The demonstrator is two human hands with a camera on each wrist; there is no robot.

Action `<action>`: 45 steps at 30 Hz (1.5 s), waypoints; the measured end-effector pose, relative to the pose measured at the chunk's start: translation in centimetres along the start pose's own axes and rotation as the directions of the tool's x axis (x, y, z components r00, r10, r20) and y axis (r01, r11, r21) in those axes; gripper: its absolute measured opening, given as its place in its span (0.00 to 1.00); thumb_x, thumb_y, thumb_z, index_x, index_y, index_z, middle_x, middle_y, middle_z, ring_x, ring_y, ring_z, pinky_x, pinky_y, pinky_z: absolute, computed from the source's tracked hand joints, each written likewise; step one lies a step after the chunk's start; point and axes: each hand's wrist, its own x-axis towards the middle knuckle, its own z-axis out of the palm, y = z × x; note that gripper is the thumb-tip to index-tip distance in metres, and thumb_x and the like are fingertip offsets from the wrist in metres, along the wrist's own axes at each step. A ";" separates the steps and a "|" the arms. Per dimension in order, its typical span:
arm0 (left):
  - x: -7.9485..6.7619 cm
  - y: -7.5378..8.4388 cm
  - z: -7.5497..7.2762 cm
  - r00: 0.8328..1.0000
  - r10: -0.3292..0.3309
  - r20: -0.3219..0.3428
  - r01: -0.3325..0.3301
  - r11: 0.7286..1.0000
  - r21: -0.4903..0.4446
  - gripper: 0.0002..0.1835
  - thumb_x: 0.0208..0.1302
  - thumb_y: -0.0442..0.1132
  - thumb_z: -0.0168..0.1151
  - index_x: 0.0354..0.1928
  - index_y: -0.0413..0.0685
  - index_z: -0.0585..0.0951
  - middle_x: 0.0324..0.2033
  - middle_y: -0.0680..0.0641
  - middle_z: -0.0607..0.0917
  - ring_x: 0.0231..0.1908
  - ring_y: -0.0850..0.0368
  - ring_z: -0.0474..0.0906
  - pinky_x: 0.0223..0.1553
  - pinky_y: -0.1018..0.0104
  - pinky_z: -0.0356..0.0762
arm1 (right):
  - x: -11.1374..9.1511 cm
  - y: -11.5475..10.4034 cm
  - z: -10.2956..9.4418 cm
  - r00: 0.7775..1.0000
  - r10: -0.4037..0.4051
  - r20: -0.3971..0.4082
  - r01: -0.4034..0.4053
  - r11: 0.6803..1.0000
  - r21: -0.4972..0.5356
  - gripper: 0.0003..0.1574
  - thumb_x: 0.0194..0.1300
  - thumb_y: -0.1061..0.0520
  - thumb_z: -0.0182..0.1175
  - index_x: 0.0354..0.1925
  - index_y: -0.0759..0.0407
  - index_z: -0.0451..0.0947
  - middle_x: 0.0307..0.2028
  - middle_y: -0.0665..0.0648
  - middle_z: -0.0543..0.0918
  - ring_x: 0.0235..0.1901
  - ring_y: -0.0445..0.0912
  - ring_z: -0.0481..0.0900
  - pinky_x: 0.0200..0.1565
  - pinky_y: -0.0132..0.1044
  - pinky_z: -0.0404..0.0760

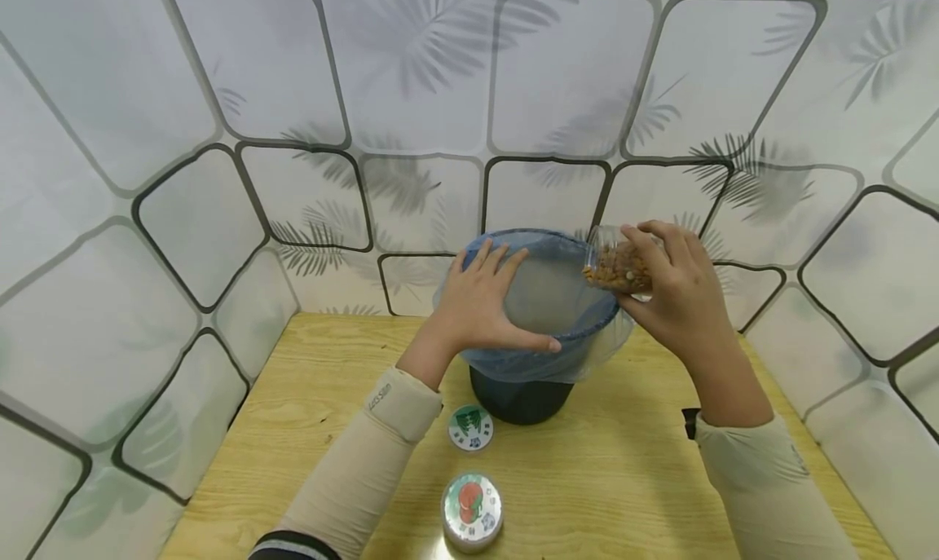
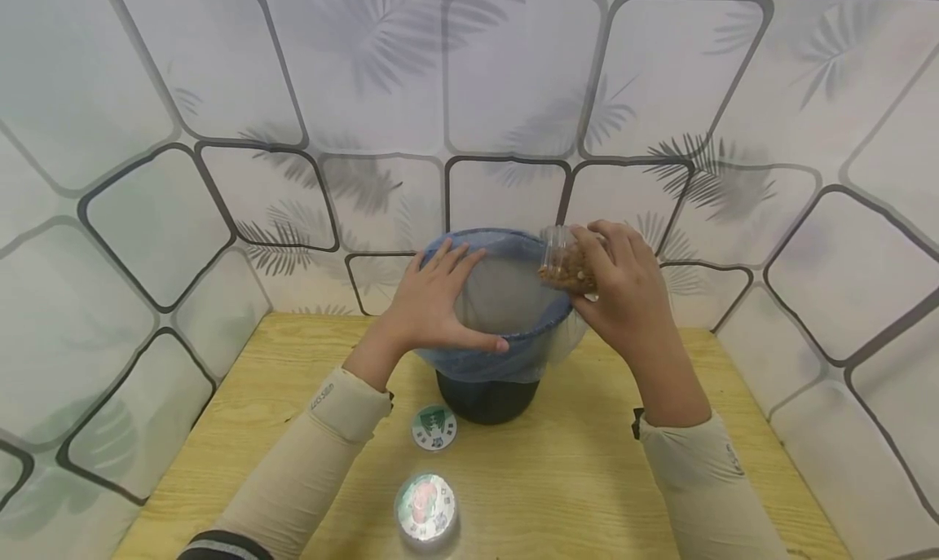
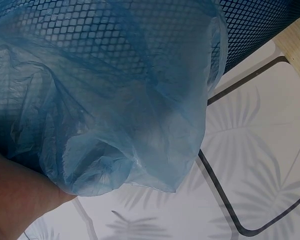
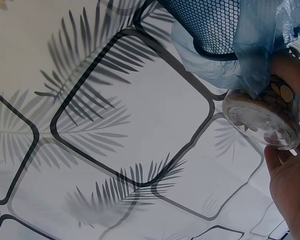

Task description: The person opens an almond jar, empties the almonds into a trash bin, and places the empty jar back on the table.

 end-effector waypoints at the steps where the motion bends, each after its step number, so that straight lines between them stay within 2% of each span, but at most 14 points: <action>1: 0.0 0.0 0.0 1.000 0.000 0.000 0.000 1.000 -0.001 0.73 0.42 0.90 0.61 0.87 0.63 0.51 0.85 0.43 0.54 0.86 0.39 0.41 0.82 0.30 0.39 | 0.0 0.0 0.0 1.000 0.002 0.003 -0.002 1.000 -0.002 0.62 0.36 0.70 0.87 0.71 0.63 0.73 0.61 0.73 0.76 0.60 0.71 0.74 0.65 0.67 0.72; 16: -0.1 0.0 0.0 1.000 -0.001 -0.008 0.000 1.000 0.000 0.74 0.42 0.90 0.61 0.87 0.61 0.51 0.85 0.42 0.54 0.86 0.38 0.42 0.81 0.29 0.41 | -0.2 -0.2 0.1 1.000 0.005 0.024 -0.004 1.000 -0.016 0.62 0.39 0.70 0.87 0.73 0.61 0.72 0.63 0.73 0.75 0.62 0.71 0.73 0.66 0.68 0.73; 25: -0.2 0.0 0.1 1.000 -0.007 -0.009 0.007 1.000 -0.017 0.75 0.42 0.90 0.62 0.88 0.63 0.46 0.86 0.41 0.51 0.86 0.39 0.39 0.82 0.31 0.41 | -0.3 -0.1 0.3 1.000 -0.001 0.031 0.002 1.000 -0.021 0.63 0.40 0.70 0.87 0.74 0.60 0.71 0.64 0.73 0.74 0.64 0.72 0.72 0.66 0.69 0.73; 39: -0.2 0.0 0.0 1.000 -0.005 -0.018 0.004 0.999 -0.035 0.75 0.42 0.89 0.63 0.87 0.59 0.48 0.86 0.41 0.50 0.86 0.39 0.38 0.82 0.32 0.40 | -0.1 -0.3 0.4 0.999 -0.052 0.003 0.052 0.999 -0.003 0.62 0.38 0.74 0.85 0.72 0.59 0.74 0.64 0.71 0.75 0.64 0.69 0.71 0.65 0.65 0.73; 45: -0.2 0.1 0.0 1.000 -0.013 -0.012 0.012 0.999 -0.030 0.76 0.42 0.90 0.62 0.88 0.60 0.47 0.86 0.42 0.50 0.86 0.40 0.37 0.83 0.32 0.40 | -0.2 -0.5 0.5 0.998 -0.067 0.000 0.067 0.998 -0.004 0.62 0.39 0.75 0.83 0.73 0.58 0.73 0.64 0.71 0.74 0.65 0.69 0.71 0.66 0.65 0.73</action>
